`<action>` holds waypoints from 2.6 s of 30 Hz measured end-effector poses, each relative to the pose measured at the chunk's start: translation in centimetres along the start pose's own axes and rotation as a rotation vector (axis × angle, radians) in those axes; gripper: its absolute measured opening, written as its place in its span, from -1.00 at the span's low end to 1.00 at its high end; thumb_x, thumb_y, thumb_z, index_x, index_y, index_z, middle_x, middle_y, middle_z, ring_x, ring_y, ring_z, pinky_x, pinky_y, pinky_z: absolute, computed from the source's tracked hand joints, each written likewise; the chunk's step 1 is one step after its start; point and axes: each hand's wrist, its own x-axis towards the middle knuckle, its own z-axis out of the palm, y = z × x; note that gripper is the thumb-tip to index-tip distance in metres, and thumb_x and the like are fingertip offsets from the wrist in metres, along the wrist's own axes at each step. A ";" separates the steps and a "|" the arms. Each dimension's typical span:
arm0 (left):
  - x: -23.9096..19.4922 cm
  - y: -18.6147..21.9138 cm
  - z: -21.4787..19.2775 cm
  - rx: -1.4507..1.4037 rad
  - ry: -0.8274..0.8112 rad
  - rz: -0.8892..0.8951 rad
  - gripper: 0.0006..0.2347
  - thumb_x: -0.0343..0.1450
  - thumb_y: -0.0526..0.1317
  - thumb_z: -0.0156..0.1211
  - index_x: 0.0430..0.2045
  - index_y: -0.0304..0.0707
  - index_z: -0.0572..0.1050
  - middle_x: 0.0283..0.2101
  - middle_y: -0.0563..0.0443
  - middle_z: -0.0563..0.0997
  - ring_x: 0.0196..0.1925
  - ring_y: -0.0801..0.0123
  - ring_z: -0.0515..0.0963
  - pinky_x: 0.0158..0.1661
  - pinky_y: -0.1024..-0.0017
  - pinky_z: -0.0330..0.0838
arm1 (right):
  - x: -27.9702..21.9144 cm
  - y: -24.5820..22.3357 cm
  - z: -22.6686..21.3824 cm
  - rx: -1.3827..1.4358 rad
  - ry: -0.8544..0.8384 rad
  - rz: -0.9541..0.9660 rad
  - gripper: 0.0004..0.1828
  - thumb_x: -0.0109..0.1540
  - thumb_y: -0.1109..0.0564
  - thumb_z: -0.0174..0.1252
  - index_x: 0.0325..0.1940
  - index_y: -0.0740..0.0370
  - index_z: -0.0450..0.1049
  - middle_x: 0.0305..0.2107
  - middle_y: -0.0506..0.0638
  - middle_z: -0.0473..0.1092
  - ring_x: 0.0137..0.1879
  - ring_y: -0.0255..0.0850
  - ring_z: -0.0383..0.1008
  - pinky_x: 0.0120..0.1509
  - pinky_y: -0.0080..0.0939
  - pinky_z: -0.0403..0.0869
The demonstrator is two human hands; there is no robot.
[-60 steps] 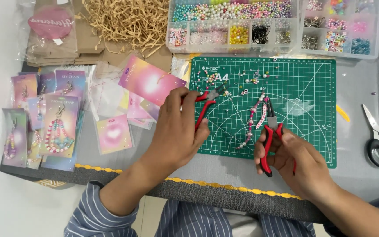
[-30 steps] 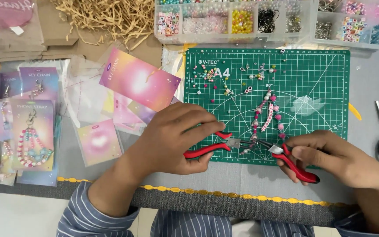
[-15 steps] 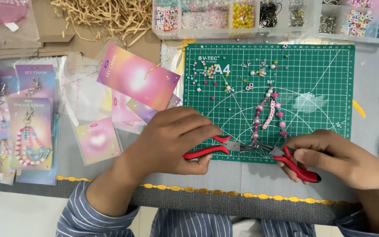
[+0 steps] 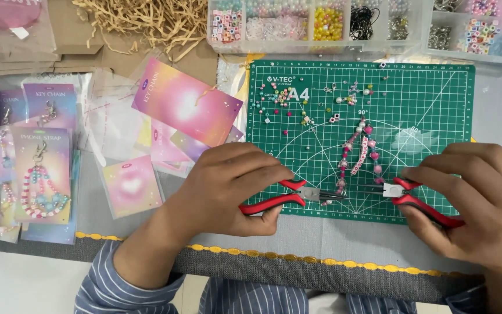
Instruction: The person assembles a beaded keychain using pliers to open and close jump rings. They thread colorful beads onto a string, attach a metal clasp, and secure the components together on a green cutting mat.
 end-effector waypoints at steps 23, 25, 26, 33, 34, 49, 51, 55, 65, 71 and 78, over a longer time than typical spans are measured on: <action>0.0 0.5 1.1 0.030 0.016 -0.040 -0.75 0.41 -0.17 0.39 -0.19 -0.37 0.53 -0.22 -0.12 0.62 -0.31 0.11 0.59 -0.25 0.28 0.53 | 0.9 -2.0 1.4 -0.121 0.135 -0.072 -0.65 0.31 -0.07 0.20 -0.15 0.30 0.60 -0.34 0.14 0.51 -0.31 0.01 0.51 -0.23 -0.08 0.48; 0.0 0.5 1.1 0.048 0.018 -0.035 -0.75 0.40 -0.17 0.41 -0.20 -0.36 0.53 -0.23 -0.12 0.61 -0.32 0.13 0.58 -0.26 0.29 0.52 | 0.8 -2.0 1.5 -0.126 0.125 -0.059 -0.64 0.32 -0.08 0.20 -0.15 0.30 0.60 -0.33 0.14 0.51 -0.30 0.01 0.51 -0.22 -0.08 0.48; 0.0 0.5 1.1 0.054 0.010 -0.035 -0.75 0.41 -0.17 0.40 -0.20 -0.37 0.53 -0.23 -0.14 0.60 -0.33 0.11 0.56 -0.26 0.28 0.51 | 0.8 -2.0 1.4 -0.120 0.123 -0.052 -0.65 0.31 -0.07 0.21 -0.15 0.30 0.60 -0.33 0.14 0.51 -0.29 0.00 0.51 -0.22 -0.09 0.48; 0.1 0.5 1.0 0.081 0.005 -0.009 -0.75 0.42 -0.17 0.40 -0.21 -0.39 0.53 -0.24 -0.15 0.60 -0.31 0.12 0.57 -0.25 0.29 0.52 | 0.9 -2.1 1.7 -0.058 0.128 -0.012 -0.64 0.31 -0.08 0.21 -0.11 0.31 0.57 -0.29 0.13 0.50 -0.28 0.00 0.49 -0.20 -0.11 0.46; 0.1 0.5 1.0 0.082 0.006 -0.008 -0.75 0.42 -0.17 0.40 -0.21 -0.39 0.53 -0.24 -0.15 0.60 -0.31 0.12 0.57 -0.25 0.29 0.52 | 1.0 -2.1 1.7 -0.058 0.128 -0.013 -0.64 0.31 -0.08 0.21 -0.11 0.31 0.57 -0.29 0.13 0.50 -0.28 0.00 0.49 -0.20 -0.11 0.46; 0.1 0.4 0.8 0.214 -0.027 0.051 -0.79 0.43 -0.18 0.34 -0.24 -0.35 0.51 -0.26 -0.07 0.57 -0.33 0.18 0.53 -0.29 0.32 0.47 | 1.3 -2.2 1.8 0.122 0.073 0.086 -0.67 0.25 -0.05 0.26 -0.09 0.27 0.55 -0.24 0.09 0.52 -0.23 -0.03 0.51 -0.18 -0.12 0.50; 0.0 0.3 0.8 0.214 -0.005 0.081 -0.78 0.44 -0.19 0.35 -0.21 -0.37 0.50 -0.23 -0.10 0.55 -0.35 0.15 0.51 -0.30 0.31 0.48 | 1.5 -2.3 1.7 0.157 0.089 0.084 -0.69 0.27 -0.03 0.22 -0.11 0.27 0.55 -0.26 0.05 0.51 -0.23 -0.06 0.52 -0.18 -0.17 0.47; -0.2 0.2 0.8 0.233 -0.004 0.089 -0.76 0.45 -0.18 0.35 -0.19 -0.39 0.51 -0.20 -0.13 0.57 -0.32 0.12 0.54 -0.26 0.29 0.52 | 1.6 -2.2 1.7 0.171 0.065 0.091 -0.66 0.25 -0.04 0.24 -0.11 0.29 0.55 -0.26 0.08 0.52 -0.20 -0.03 0.54 -0.13 -0.12 0.51; 0.1 0.3 0.6 0.296 -0.007 0.113 -0.78 0.47 -0.16 0.31 -0.20 -0.36 0.51 -0.22 -0.10 0.55 -0.34 0.14 0.52 -0.32 0.31 0.49 | 1.9 -2.1 1.9 0.245 0.068 0.128 -0.68 0.24 -0.01 0.23 -0.13 0.32 0.55 -0.28 0.08 0.52 -0.19 -0.05 0.55 -0.07 -0.14 0.52; -0.4 0.0 0.9 0.341 -0.007 0.092 -0.78 0.45 -0.16 0.32 -0.18 -0.34 0.52 -0.20 -0.09 0.56 -0.30 0.14 0.56 -0.26 0.30 0.53 | 1.5 -1.2 2.0 0.172 0.047 0.108 -0.68 0.25 -0.04 0.25 -0.04 0.22 0.56 -0.20 0.07 0.50 -0.14 -0.04 0.53 -0.07 -0.10 0.50; 0.1 0.1 0.6 0.321 0.079 -0.007 -0.80 0.41 -0.19 0.35 -0.25 -0.34 0.56 -0.26 -0.09 0.61 -0.31 0.15 0.58 -0.27 0.32 0.51 | -0.5 4.8 1.5 -0.061 -0.056 0.398 -0.49 0.36 0.03 0.16 0.19 0.57 0.59 -0.07 0.34 0.47 0.03 0.11 0.50 0.13 0.00 0.50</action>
